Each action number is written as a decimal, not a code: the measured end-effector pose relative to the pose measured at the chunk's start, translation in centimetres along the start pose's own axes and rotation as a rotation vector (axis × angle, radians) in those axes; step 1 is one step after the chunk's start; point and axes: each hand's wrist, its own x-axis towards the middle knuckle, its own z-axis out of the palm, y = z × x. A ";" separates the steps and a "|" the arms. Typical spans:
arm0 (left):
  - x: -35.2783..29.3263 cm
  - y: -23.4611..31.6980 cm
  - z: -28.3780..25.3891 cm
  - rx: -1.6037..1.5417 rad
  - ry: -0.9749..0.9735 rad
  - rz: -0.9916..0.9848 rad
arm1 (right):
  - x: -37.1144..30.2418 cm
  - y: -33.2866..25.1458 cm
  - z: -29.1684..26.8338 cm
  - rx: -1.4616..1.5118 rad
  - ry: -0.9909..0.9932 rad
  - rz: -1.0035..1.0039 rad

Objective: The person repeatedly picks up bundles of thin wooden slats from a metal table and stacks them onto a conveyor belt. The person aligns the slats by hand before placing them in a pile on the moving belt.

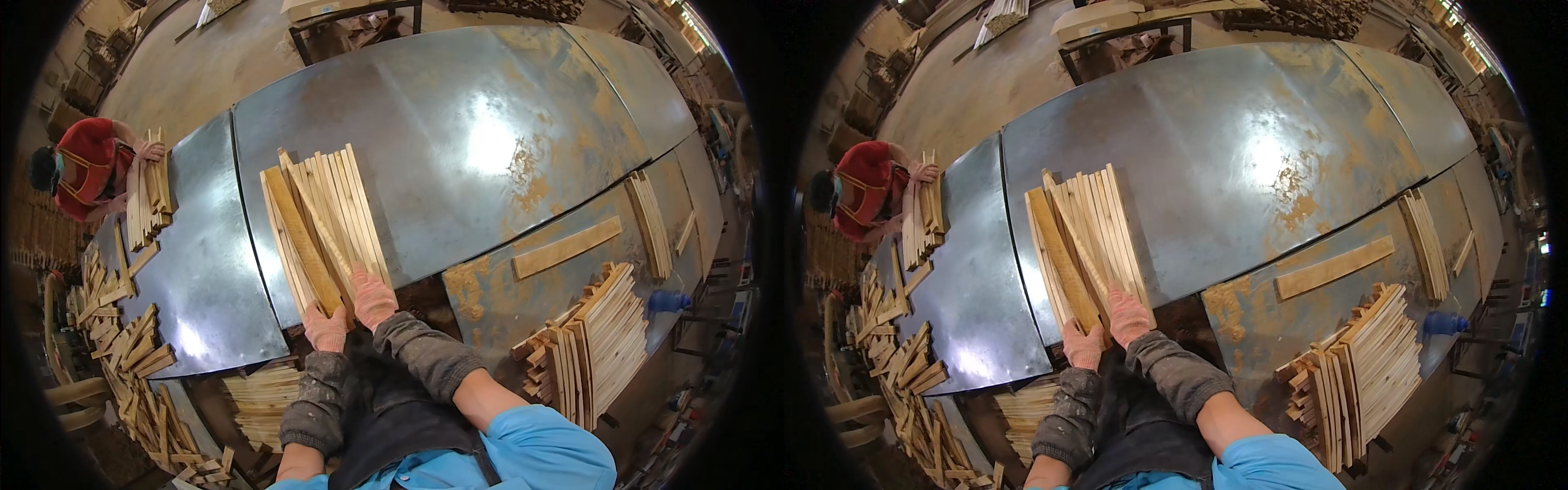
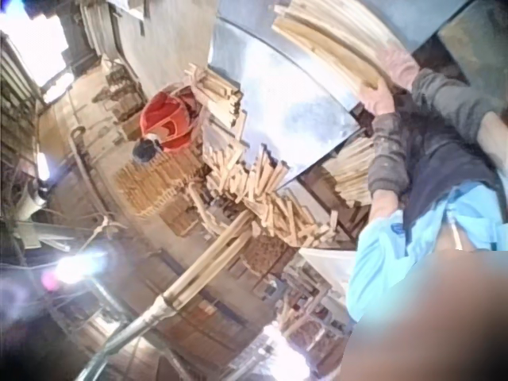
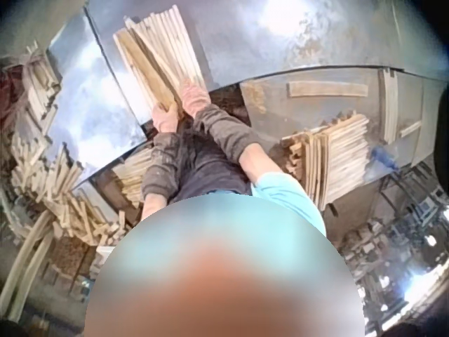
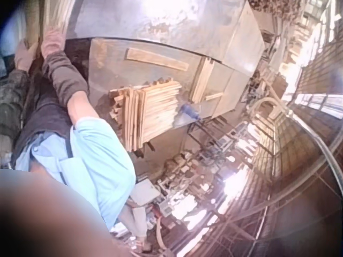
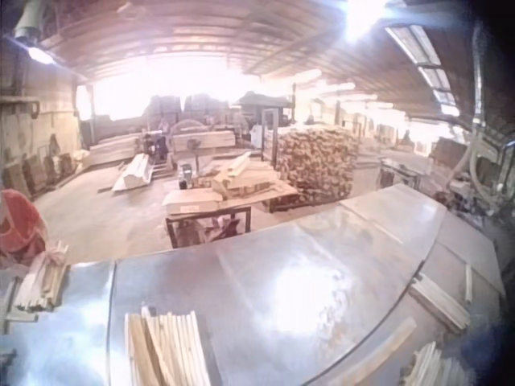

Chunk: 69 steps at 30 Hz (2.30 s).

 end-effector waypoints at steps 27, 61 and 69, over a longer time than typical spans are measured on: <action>6.5 -4.5 -1.1 -0.527 -0.765 0.201 | -3.2 2.8 5.2 0.430 -0.096 0.037; 10.0 -3.9 -7.5 -0.997 -0.991 -0.153 | -4.9 -8.0 0.3 0.240 0.145 0.131; 7.3 -1.9 -7.1 -1.147 -0.829 -0.121 | -4.6 -11.3 -0.8 0.491 -0.002 0.190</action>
